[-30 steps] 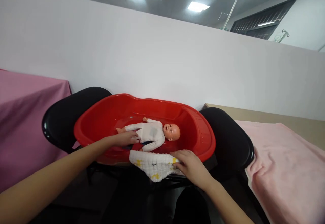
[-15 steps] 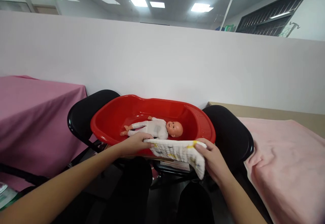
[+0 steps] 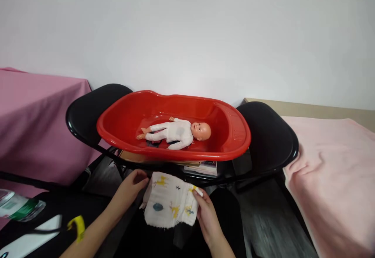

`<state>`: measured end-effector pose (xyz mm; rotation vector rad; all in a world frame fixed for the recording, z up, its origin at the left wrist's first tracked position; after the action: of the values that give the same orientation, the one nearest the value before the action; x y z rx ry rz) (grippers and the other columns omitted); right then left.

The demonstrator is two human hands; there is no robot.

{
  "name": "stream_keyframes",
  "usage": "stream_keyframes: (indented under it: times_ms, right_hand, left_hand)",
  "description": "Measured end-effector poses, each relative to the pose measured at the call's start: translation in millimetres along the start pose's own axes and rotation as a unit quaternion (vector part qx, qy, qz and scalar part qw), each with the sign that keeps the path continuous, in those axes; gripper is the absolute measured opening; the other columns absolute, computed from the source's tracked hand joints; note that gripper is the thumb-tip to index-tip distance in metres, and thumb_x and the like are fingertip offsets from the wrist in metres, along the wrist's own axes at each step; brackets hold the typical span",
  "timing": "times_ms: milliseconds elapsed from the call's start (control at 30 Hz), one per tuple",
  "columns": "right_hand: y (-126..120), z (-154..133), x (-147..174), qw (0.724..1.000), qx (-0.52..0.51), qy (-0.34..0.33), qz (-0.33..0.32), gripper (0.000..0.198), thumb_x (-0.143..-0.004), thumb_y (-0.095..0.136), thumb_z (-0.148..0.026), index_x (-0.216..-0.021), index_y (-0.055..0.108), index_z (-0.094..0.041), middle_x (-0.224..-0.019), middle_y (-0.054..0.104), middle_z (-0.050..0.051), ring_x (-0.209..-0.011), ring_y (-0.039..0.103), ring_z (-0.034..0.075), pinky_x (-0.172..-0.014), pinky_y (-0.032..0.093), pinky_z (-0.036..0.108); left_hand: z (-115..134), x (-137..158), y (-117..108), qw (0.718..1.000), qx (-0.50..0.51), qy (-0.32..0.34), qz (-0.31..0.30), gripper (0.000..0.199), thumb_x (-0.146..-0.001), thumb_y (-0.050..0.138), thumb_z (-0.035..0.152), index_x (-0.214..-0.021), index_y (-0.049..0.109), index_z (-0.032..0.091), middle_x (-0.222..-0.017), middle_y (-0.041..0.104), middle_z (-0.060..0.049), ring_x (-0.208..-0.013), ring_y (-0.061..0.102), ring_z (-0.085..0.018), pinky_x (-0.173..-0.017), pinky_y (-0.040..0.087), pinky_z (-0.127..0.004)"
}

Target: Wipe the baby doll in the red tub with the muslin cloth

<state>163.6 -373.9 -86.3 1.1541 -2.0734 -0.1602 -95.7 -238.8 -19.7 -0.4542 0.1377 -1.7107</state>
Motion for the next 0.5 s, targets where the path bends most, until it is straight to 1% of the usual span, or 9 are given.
stream_keyframes:
  times_ms: [67, 133, 200, 233, 300, 400, 433, 500]
  right_hand:
    - [-15, 8, 1, 0.999, 0.035, -0.008, 0.031, 0.055, -0.066, 0.095, -0.056, -0.105, 0.074, -0.024, -0.109, 0.078, 0.005, -0.103, 0.072, 0.025, -0.086, 0.055, 0.032]
    - [-31, 19, 5, 0.996, 0.060, -0.014, 0.061, 0.056, -0.066, 0.093, -0.062, -0.103, 0.074, -0.025, -0.118, 0.078, 0.006, -0.114, 0.070, 0.026, -0.092, 0.055, 0.033]
    - [-39, 32, 10, 0.996, 0.071, 0.008, 0.060, 0.059, -0.065, 0.092, -0.067, -0.104, 0.074, -0.026, -0.121, 0.078, 0.008, -0.118, 0.070, 0.028, -0.095, 0.054, 0.036]
    - [-39, 38, 13, 0.996, 0.075, 0.025, 0.046, 0.062, -0.065, 0.092, -0.069, -0.106, 0.074, -0.025, -0.123, 0.078, 0.009, -0.119, 0.070, 0.029, -0.096, 0.054, 0.037]
    - [-33, 46, 17, 0.996, 0.082, 0.043, 0.018, 0.067, -0.064, 0.091, -0.072, -0.110, 0.074, -0.025, -0.125, 0.077, 0.011, -0.122, 0.069, 0.030, -0.098, 0.053, 0.039]
    - [-16, 47, 16, 0.996, 0.085, 0.026, 0.001, 0.069, -0.063, 0.091, -0.073, -0.111, 0.075, -0.024, -0.128, 0.077, 0.011, -0.129, 0.066, 0.031, -0.100, 0.051, 0.040]
    - [-10, 46, 13, 0.997, 0.080, 0.023, -0.002, 0.069, -0.063, 0.092, -0.072, -0.110, 0.075, -0.024, -0.126, 0.077, 0.011, -0.127, 0.067, 0.031, -0.099, 0.052, 0.039]
    - [-1, 43, 4, 0.998, 0.064, 0.024, -0.004, 0.069, -0.060, 0.094, -0.071, -0.108, 0.076, -0.024, -0.118, 0.079, 0.010, -0.116, 0.071, 0.028, -0.095, 0.053, 0.038]
  left_hand:
    - [-6, 14, -2, 0.999, -0.032, 0.021, 0.010, 0.041, -0.079, 0.071, 0.061, -0.087, 0.067, 0.021, -0.084, 0.071, -0.004, -0.083, 0.069, -0.026, -0.074, 0.054, -0.033]
    - [-11, 30, 3, 0.998, -0.064, 0.019, -0.006, 0.040, -0.084, 0.066, 0.062, -0.088, 0.069, 0.022, -0.089, 0.073, -0.005, -0.088, 0.069, -0.027, -0.078, 0.052, -0.033]
    - [-12, 42, 9, 0.995, -0.101, 0.011, -0.014, 0.040, -0.085, 0.066, 0.062, -0.089, 0.070, 0.022, -0.091, 0.074, -0.006, -0.090, 0.068, -0.028, -0.078, 0.051, -0.033]
    - [-11, 44, 10, 0.993, -0.116, 0.011, -0.011, 0.040, -0.085, 0.066, 0.062, -0.087, 0.070, 0.022, -0.090, 0.073, -0.005, -0.089, 0.067, -0.028, -0.077, 0.050, -0.033]
    - [-6, 45, 10, 0.992, -0.122, 0.013, -0.008, 0.039, -0.085, 0.065, 0.061, -0.084, 0.068, 0.022, -0.086, 0.072, -0.004, -0.084, 0.066, -0.027, -0.074, 0.048, -0.033]
    - [3, 36, 9, 0.998, -0.059, 0.007, -0.024, 0.036, -0.086, 0.065, 0.058, -0.090, 0.068, 0.022, -0.088, 0.073, -0.004, -0.084, 0.067, -0.026, -0.076, 0.051, -0.032]
    - [5, 32, 8, 0.999, -0.027, 0.003, -0.030, 0.035, -0.085, 0.067, 0.056, -0.093, 0.068, 0.021, -0.091, 0.074, -0.004, -0.087, 0.069, -0.026, -0.078, 0.052, -0.032]
    - [10, 25, 8, 0.998, 0.034, -0.009, -0.047, 0.035, -0.081, 0.071, 0.052, -0.097, 0.067, 0.020, -0.095, 0.076, -0.006, -0.093, 0.071, -0.028, -0.081, 0.054, -0.033]
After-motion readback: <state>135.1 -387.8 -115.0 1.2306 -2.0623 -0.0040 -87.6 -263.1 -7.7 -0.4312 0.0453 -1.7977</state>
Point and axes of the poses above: each hand's wrist, its own x-axis away from the middle knuckle, its own y-axis out of the palm, z = x × y, the point moved 4 cm from there along -x, towards the middle knuckle
